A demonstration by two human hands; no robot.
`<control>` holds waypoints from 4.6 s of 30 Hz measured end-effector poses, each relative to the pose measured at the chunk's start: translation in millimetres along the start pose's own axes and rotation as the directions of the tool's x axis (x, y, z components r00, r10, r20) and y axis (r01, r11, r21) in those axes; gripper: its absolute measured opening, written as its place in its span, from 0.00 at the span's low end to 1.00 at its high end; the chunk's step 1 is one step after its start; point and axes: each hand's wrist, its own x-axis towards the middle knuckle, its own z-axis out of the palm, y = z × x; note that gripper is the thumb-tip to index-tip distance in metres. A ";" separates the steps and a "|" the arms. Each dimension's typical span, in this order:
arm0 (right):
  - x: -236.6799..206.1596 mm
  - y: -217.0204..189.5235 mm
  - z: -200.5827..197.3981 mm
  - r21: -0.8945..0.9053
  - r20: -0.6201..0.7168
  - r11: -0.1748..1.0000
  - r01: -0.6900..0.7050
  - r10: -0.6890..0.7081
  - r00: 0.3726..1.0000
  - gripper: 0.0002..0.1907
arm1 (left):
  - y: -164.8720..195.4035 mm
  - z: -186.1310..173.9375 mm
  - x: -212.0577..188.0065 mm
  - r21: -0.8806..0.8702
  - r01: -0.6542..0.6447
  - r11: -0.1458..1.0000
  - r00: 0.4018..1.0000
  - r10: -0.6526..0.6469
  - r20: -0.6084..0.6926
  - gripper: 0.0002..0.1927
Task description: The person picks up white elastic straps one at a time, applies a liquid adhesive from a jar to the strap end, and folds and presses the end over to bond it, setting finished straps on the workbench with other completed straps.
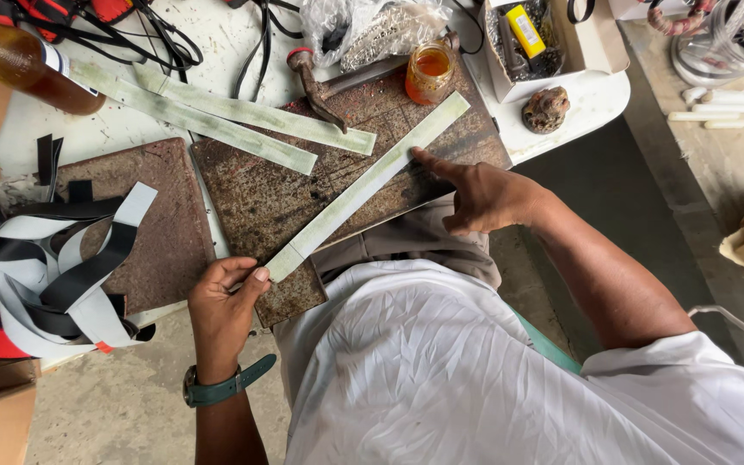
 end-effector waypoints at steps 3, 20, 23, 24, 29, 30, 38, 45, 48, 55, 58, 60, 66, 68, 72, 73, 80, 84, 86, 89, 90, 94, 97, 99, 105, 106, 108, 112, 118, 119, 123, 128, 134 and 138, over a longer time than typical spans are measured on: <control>2.0 -0.8 1.2 0.164 0.047 0.910 -0.382 0.379 0.924 0.58 | -2.5 -1.9 -0.1 -0.016 -0.011 1.000 1.000 0.011 0.014 0.14; 84.4 63.6 -50.6 -0.569 -0.572 0.814 -0.114 -0.293 0.766 0.25 | 13.8 10.6 -3.0 0.297 -0.086 0.951 0.996 0.093 -0.010 0.11; 94.3 54.2 -51.0 -0.596 -0.547 0.791 -0.137 -0.275 0.791 0.22 | 17.2 14.9 -1.1 0.253 -0.024 0.967 0.999 0.031 -0.024 0.11; 93.0 50.0 -51.0 -0.579 -0.529 0.806 -0.119 -0.260 0.808 0.25 | 17.0 14.7 0.0 0.213 0.009 0.977 1.000 -0.004 -0.025 0.11; 62.3 35.9 -62.8 -0.404 -0.529 0.909 -0.105 -0.138 0.837 0.29 | 8.8 5.7 2.3 0.111 0.032 0.993 0.999 -0.033 0.006 0.13; 53.7 32.0 -63.7 -0.430 -0.521 0.900 -0.073 -0.181 0.835 0.29 | 6.1 3.7 1.4 0.104 0.042 0.994 0.999 -0.044 0.014 0.13; -19.4 15.5 -18.9 0.761 -0.250 0.520 0.388 -0.317 0.915 0.55 | -10.3 3.0 1.0 -0.004 -0.019 1.000 1.000 0.019 0.019 0.10; 3.9 6.7 47.3 0.750 0.100 0.650 -0.127 0.078 0.992 0.63 | 0.0 4.2 0.7 0.010 -0.036 0.999 0.999 0.036 0.009 0.10; 6.1 -23.9 61.6 0.502 0.217 0.849 -0.167 0.064 0.974 0.62 | 5.9 5.0 -1.9 0.208 0.008 0.978 0.998 0.004 -0.060 0.10; 6.0 -56.4 61.0 0.544 -0.013 0.816 0.195 -0.223 0.975 0.65 | 6.1 2.4 -3.4 0.168 -0.106 0.980 0.993 0.114 -0.041 0.09; 6.6 -78.3 77.1 0.175 0.160 0.978 0.113 -0.142 0.977 0.62 | 2.9 0.5 -1.0 0.112 -0.061 0.992 0.997 0.066 -0.044 0.09; 6.0 -89.7 81.5 -0.030 0.188 0.999 -0.031 0.036 0.982 0.60 | 1.1 -1.1 -0.1 0.085 -0.060 0.995 0.997 0.064 -0.046 0.10; 7.3 -104.1 84.9 0.043 0.078 0.999 0.017 -0.021 0.997 0.58 | -3.6 -3.2 2.7 0.098 -0.061 0.993 0.997 0.066 -0.042 0.10; 9.9 -112.7 94.7 -0.057 0.214 0.995 0.084 -0.070 0.974 0.58 | -4.8 -3.3 4.1 0.113 -0.073 0.991 0.996 0.079 -0.050 0.10; 14.8 -134.4 111.3 -0.364 0.276 0.930 0.040 0.067 0.959 0.56 | -3.4 -5.5 4.5 0.212 -0.190 0.959 0.979 0.201 -0.034 0.11; 15.2 -135.9 110.2 -0.397 0.230 0.917 0.038 0.059 0.971 0.56 | -1.9 -6.4 3.7 0.241 -0.194 0.951 0.978 0.206 -0.028 0.10; 29.9 -134.6 148.1 -0.511 0.348 0.857 0.062 0.140 0.927 0.49 | 16.4 -9.6 3.7 0.376 -0.189 0.907 0.980 0.197 0.019 0.10; 36.3 -141.7 170.9 -0.538 0.257 0.824 0.179 -0.041 0.965 0.50 | 24.5 -11.2 3.2 0.295 -0.060 0.954 0.997 0.040 0.072 0.11; 34.9 -150.9 161.4 -0.564 0.284 0.792 0.232 -0.078 0.956 0.48 | 26.8 -12.0 2.9 0.325 -0.051 0.944 0.997 0.027 0.076 0.11; 26.3 -156.0 121.8 -0.634 0.261 0.760 0.142 0.037 0.965 0.44 | 27.8 -12.4 3.5 0.299 -0.064 0.952 0.996 0.043 0.074 0.11; 24.1 -154.8 110.6 -0.653 0.202 0.751 0.101 0.044 0.978 0.42 | 26.9 -12.2 4.2 0.275 -0.074 0.959 0.996 0.055 0.076 0.11; 22.0 -146.2 109.7 -0.713 0.164 0.697 0.070 0.070 0.984 0.39 | 17.7 -13.9 6.7 0.261 -0.051 0.964 0.995 0.028 0.094 0.11; 30.4 -120.9 124.1 -0.707 0.179 0.702 0.087 0.059 0.982 0.39 | 5.1 -18.2 8.7 0.172 -0.057 0.983 0.995 0.040 0.097 0.11; 30.2 -86.5 113.8 -0.660 0.061 0.751 -0.010 0.067 0.996 0.39 | -4.0 -18.9 9.2 0.056 -0.089 0.995 0.989 0.081 0.125 0.10; 20.4 13.9 19.2 -0.294 -0.257 0.888 -0.353 0.282 0.924 0.46 | -11.8 -14.5 11.4 -0.007 -0.064 0.998 0.995 0.065 0.080 0.13; 19.8 21.3 7.4 -0.221 -0.239 0.887 -0.405 0.353 0.904 0.47 | -10.2 -12.7 11.1 0.021 -0.033 0.999 0.997 0.031 0.069 0.13; 22.2 30.0 -7.0 -0.129 -0.221 0.874 -0.468 0.435 0.873 0.48 | -5.2 -10.5 10.7 0.080 0.031 0.996 0.999 -0.034 0.033 0.14; 31.3 36.8 -10.2 -0.169 -0.260 0.876 -0.452 0.403 0.878 0.51 | 2.3 -7.8 9.6 0.054 0.002 0.999 0.999 -0.004 0.045 0.14; 29.5 43.8 -10.3 -0.312 -0.225 0.867 -0.388 0.329 0.917 0.50 | -0.1 -7.2 8.2 0.072 -0.012 0.997 0.999 0.009 0.031 0.15; 28.7 41.2 -8.6 -0.243 -0.187 0.891 -0.384 0.346 0.920 0.50 | -0.8 -6.8 8.4 0.079 -0.013 0.997 1.000 0.010 0.028 0.15; 31.6 15.4 5.7 -0.372 -0.200 0.857 -0.357 0.301 0.932 0.47 | -1.5 -7.2 8.7 0.056 0.000 0.998 1.000 -0.001 0.028 0.15; 28.4 -21.9 36.1 -0.599 -0.122 0.760 -0.251 0.223 0.967 0.39 | -4.2 -8.7 7.2 0.053 -0.011 0.999 1.000 0.009 0.027 0.12; 19.1 -54.7 61.4 -0.718 -0.049 0.695 0.021 -0.081 0.995 0.47 | -6.0 -4.4 3.8 0.093 -0.089 0.992 0.996 0.086 0.036 0.08; 18.7 -61.1 71.0 -0.657 -0.101 0.741 -0.140 0.097 0.990 0.46 | 9.7 -5.0 -0.9 0.226 -0.125 0.966 0.992 0.114 0.061 0.07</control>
